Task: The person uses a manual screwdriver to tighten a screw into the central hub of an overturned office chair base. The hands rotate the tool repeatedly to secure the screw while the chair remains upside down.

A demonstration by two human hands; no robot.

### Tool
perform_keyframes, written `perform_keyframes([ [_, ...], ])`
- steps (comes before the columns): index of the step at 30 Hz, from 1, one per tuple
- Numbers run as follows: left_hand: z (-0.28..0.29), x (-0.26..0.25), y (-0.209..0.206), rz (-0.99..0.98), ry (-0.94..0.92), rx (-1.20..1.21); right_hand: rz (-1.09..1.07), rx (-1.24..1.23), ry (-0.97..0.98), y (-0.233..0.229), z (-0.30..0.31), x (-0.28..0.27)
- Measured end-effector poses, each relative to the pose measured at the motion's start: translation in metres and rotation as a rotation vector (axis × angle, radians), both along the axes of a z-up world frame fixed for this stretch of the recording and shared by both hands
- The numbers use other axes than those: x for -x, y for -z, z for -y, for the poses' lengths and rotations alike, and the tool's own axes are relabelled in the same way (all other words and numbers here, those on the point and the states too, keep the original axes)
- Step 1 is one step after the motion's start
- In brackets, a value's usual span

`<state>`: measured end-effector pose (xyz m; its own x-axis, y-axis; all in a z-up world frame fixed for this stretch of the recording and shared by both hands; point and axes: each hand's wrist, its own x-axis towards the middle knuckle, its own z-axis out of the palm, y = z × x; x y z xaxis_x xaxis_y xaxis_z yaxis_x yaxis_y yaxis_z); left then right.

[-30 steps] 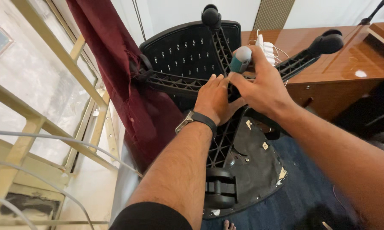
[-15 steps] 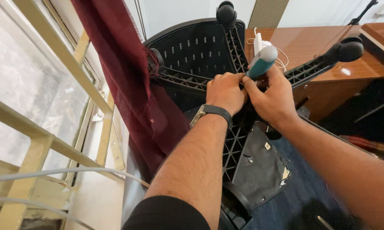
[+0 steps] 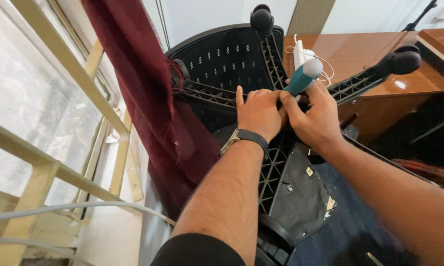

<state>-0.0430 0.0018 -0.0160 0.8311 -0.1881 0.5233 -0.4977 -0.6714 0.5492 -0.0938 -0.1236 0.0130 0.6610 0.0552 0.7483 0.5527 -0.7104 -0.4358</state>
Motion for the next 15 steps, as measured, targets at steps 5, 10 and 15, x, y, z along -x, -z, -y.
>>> perform_keyframes([
  [5,-0.001,-0.012,-0.003,-0.153,0.012,-0.084,-0.22,-0.001,0.128,-0.014,0.003,-0.013],
  [10,-0.006,-0.01,-0.007,-0.226,0.023,-0.072,-0.183,0.011,0.135,-0.009,-0.001,-0.014],
  [15,-0.004,-0.004,-0.009,-0.202,0.034,-0.025,0.038,0.071,-0.142,-0.006,0.007,-0.007],
])
